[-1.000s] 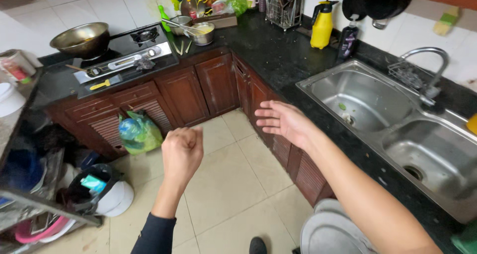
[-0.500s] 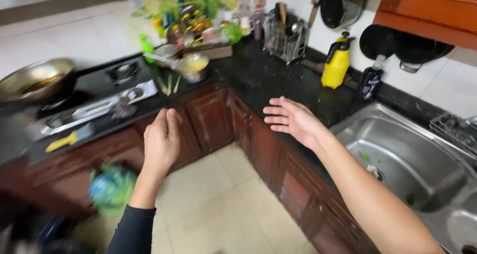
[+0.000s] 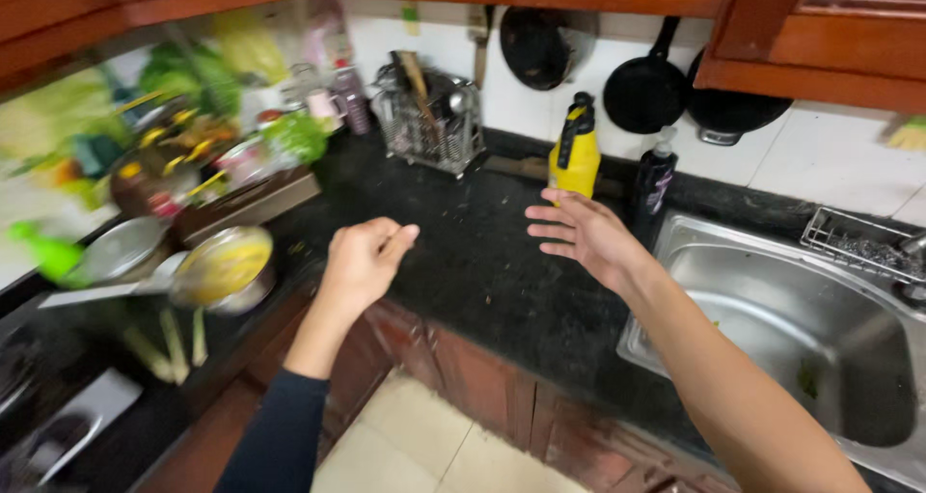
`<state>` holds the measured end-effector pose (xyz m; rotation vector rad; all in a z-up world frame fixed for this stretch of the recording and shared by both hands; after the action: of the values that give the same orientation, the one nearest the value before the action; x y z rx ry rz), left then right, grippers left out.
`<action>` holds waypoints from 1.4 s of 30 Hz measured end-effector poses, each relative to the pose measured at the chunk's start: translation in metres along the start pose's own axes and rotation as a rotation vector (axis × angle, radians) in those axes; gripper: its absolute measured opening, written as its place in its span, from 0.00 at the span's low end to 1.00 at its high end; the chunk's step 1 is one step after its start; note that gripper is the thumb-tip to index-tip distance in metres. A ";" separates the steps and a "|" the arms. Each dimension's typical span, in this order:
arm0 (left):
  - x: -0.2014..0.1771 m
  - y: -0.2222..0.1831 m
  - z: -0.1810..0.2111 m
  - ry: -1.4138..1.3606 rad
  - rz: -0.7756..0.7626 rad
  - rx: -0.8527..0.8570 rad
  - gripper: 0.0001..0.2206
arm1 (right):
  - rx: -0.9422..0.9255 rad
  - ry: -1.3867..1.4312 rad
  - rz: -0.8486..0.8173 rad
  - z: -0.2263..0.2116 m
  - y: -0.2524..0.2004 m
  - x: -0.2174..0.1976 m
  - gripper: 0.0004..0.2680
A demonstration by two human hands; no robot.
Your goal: The person scoops yellow paste from a bucket into a pot, pours milk from a carton into the pot, and adds liquid using a scoop while the pot is on a scale.
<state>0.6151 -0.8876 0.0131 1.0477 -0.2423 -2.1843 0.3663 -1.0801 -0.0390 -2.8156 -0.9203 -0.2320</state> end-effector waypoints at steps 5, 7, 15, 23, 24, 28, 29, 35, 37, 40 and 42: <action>0.098 0.110 -0.029 -0.253 0.008 0.145 0.15 | -0.078 0.007 0.117 -0.015 0.078 -0.037 0.19; 0.145 0.153 -0.040 -0.516 -0.062 0.098 0.09 | -0.091 0.001 0.182 -0.022 0.113 -0.050 0.20; 0.277 0.349 -0.069 -0.707 -0.103 -0.069 0.20 | -0.137 -0.071 0.444 -0.043 0.261 -0.098 0.26; 0.374 0.496 -0.090 -0.809 0.040 0.020 0.27 | -0.235 -0.164 0.514 -0.048 0.359 -0.131 0.30; 0.379 0.502 -0.086 -0.770 0.027 0.029 0.28 | -0.234 -0.189 0.539 -0.049 0.363 -0.130 0.30; 0.388 0.511 -0.069 -0.671 -0.187 -0.093 0.31 | -0.249 -0.103 0.549 -0.052 0.384 -0.117 0.29; 0.396 0.506 -0.066 -0.655 -0.287 -0.165 0.31 | -0.252 -0.090 0.553 -0.050 0.388 -0.116 0.29; 0.392 0.498 -0.047 -1.075 -0.478 -0.179 0.32 | -0.278 -0.053 0.525 -0.055 0.392 -0.122 0.30; 0.390 0.504 -0.046 -1.063 -0.499 -0.140 0.31 | -0.272 -0.046 0.526 -0.061 0.385 -0.119 0.30; 0.393 0.518 -0.048 -1.076 -0.505 -0.068 0.30 | -0.278 -0.023 0.554 -0.071 0.376 -0.107 0.29; 0.397 0.526 -0.049 -1.116 -0.507 -0.012 0.30 | -0.307 0.008 0.571 -0.077 0.371 -0.098 0.29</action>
<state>0.7461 -1.5339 -0.0332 -0.2777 -0.4821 -3.0189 0.5016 -1.4466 -0.0257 -3.2027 -0.0502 -0.3226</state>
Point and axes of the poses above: each hand's wrist, its own y-axis towards the middle knuckle, its own x-axis out of the palm, z = x × y, the point moved 9 cm from there along y, towards the middle knuckle, and after that the axes turned 6 degrees about z, right-handed, at the moved point
